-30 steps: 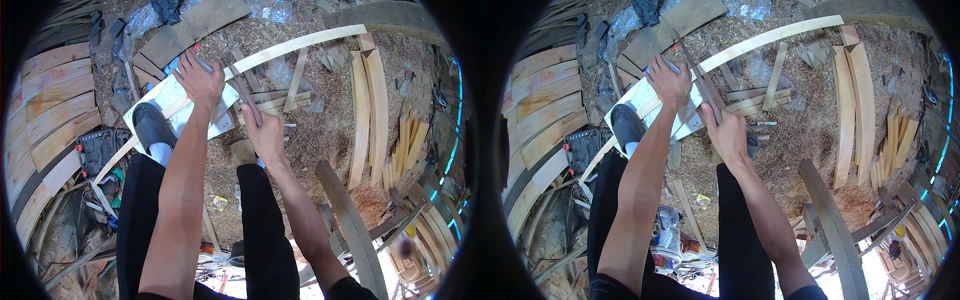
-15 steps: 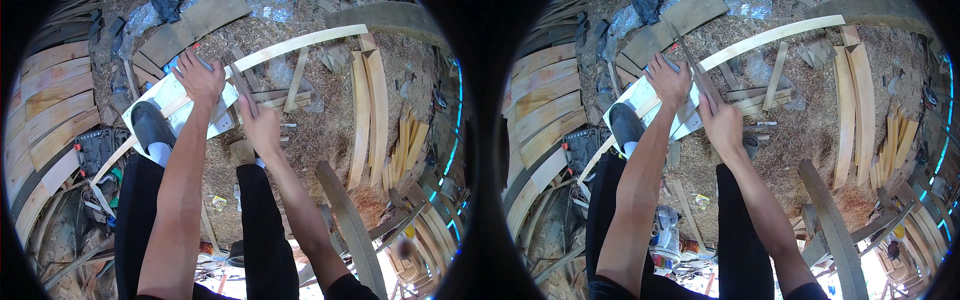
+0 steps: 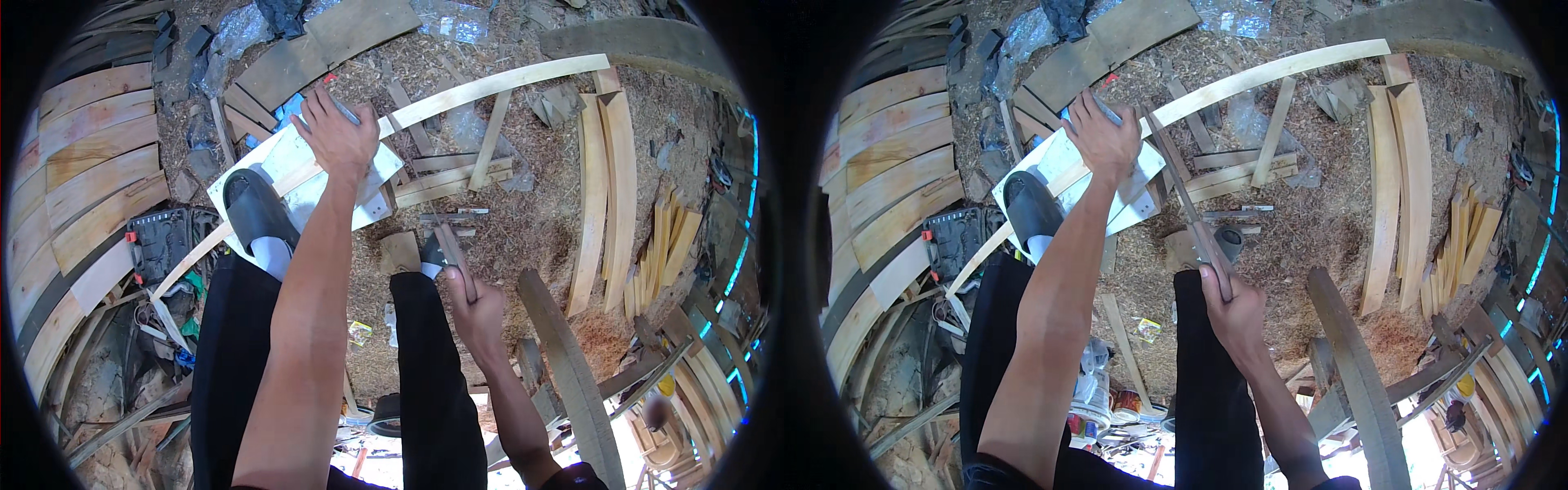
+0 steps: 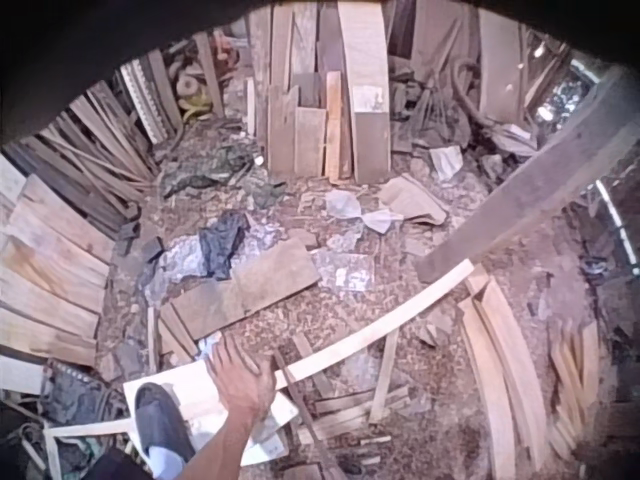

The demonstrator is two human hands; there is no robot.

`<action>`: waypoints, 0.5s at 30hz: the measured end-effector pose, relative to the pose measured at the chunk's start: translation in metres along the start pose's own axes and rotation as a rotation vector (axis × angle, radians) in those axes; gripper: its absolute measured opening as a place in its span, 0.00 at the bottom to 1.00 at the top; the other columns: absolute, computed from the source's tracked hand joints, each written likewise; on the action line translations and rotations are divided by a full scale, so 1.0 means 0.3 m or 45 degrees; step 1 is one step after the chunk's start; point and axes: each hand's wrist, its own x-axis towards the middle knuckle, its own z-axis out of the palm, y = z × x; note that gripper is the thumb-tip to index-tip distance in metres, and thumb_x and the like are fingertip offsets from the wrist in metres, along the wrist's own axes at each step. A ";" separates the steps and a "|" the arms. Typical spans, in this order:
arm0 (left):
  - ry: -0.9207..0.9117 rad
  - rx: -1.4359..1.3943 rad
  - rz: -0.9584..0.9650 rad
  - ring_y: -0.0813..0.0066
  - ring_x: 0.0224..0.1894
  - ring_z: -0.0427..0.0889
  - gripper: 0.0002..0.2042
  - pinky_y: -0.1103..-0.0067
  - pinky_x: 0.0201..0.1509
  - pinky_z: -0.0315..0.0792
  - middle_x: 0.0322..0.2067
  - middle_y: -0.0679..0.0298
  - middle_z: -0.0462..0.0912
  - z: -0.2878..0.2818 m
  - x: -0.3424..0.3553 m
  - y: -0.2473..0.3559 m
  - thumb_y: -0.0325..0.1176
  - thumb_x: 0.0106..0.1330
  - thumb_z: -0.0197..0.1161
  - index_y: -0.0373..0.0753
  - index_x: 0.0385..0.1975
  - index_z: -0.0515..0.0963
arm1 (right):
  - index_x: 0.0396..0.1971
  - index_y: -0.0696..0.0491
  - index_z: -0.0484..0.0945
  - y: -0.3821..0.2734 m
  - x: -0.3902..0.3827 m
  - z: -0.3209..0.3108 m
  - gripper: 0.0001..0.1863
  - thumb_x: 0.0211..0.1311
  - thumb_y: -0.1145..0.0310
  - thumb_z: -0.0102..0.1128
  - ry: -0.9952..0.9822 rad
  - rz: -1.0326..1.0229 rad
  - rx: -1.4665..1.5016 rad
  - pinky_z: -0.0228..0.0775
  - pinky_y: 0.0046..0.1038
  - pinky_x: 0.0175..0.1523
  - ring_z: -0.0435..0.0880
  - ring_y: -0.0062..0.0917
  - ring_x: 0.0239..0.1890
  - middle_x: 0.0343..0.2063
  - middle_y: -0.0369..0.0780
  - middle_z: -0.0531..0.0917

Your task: Sawing a thin strip of wood on a block in a workshop.

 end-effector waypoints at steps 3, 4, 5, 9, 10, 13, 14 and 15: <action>0.014 -0.013 0.019 0.54 0.67 0.59 0.37 0.54 0.75 0.39 0.60 0.47 0.66 0.019 -0.002 0.007 0.46 0.55 0.56 0.26 0.61 0.62 | 0.22 0.61 0.80 0.002 0.018 0.034 0.23 0.67 0.55 0.59 0.079 -0.004 0.052 0.63 0.29 0.22 0.73 0.22 0.15 0.09 0.42 0.70; 0.011 0.008 0.018 0.54 0.67 0.59 0.37 0.54 0.75 0.39 0.60 0.47 0.65 0.016 0.002 -0.001 0.46 0.55 0.57 0.26 0.61 0.62 | 0.14 0.62 0.75 -0.012 0.041 0.065 0.28 0.67 0.54 0.59 0.160 -0.074 0.130 0.58 0.29 0.20 0.64 0.14 0.14 0.07 0.37 0.65; 0.006 0.010 0.022 0.54 0.67 0.59 0.37 0.54 0.75 0.39 0.60 0.47 0.65 0.015 -0.001 0.001 0.46 0.55 0.57 0.26 0.61 0.62 | 0.14 0.62 0.75 -0.025 0.074 0.085 0.28 0.67 0.54 0.59 0.161 -0.068 0.134 0.58 0.29 0.20 0.64 0.14 0.14 0.07 0.37 0.65; -0.020 0.015 0.019 0.54 0.68 0.59 0.36 0.55 0.75 0.39 0.61 0.48 0.65 0.003 0.009 0.008 0.46 0.57 0.55 0.27 0.63 0.61 | 0.17 0.64 0.78 -0.120 0.299 0.165 0.28 0.67 0.52 0.59 0.273 -0.384 0.116 0.64 0.35 0.23 0.75 0.31 0.11 0.08 0.46 0.72; -0.020 -0.011 0.021 0.54 0.67 0.59 0.37 0.55 0.75 0.39 0.60 0.48 0.65 0.011 0.013 0.022 0.45 0.54 0.58 0.27 0.62 0.61 | 0.18 0.64 0.79 -0.142 0.369 0.188 0.28 0.67 0.52 0.58 0.321 -0.407 0.125 0.66 0.37 0.24 0.77 0.38 0.14 0.09 0.48 0.73; -0.012 0.009 0.012 0.55 0.68 0.59 0.38 0.55 0.75 0.39 0.60 0.48 0.65 0.024 0.006 -0.002 0.45 0.54 0.58 0.27 0.62 0.61 | 0.24 0.63 0.82 -0.193 0.439 0.228 0.25 0.66 0.52 0.58 0.300 -0.363 0.073 0.71 0.41 0.27 0.81 0.48 0.20 0.13 0.53 0.77; -0.014 0.008 0.015 0.55 0.68 0.59 0.38 0.55 0.75 0.39 0.60 0.48 0.65 0.020 0.003 0.002 0.45 0.54 0.58 0.27 0.62 0.61 | 0.28 0.61 0.83 -0.202 0.439 0.221 0.23 0.65 0.53 0.58 0.241 -0.308 0.012 0.74 0.43 0.29 0.82 0.51 0.24 0.17 0.56 0.78; -0.030 -0.005 0.015 0.54 0.68 0.59 0.38 0.55 0.75 0.38 0.60 0.48 0.65 0.019 0.001 0.009 0.45 0.54 0.58 0.28 0.62 0.61 | 0.28 0.61 0.83 -0.192 0.432 0.212 0.23 0.65 0.53 0.58 0.245 -0.305 0.011 0.74 0.43 0.29 0.82 0.51 0.24 0.17 0.56 0.78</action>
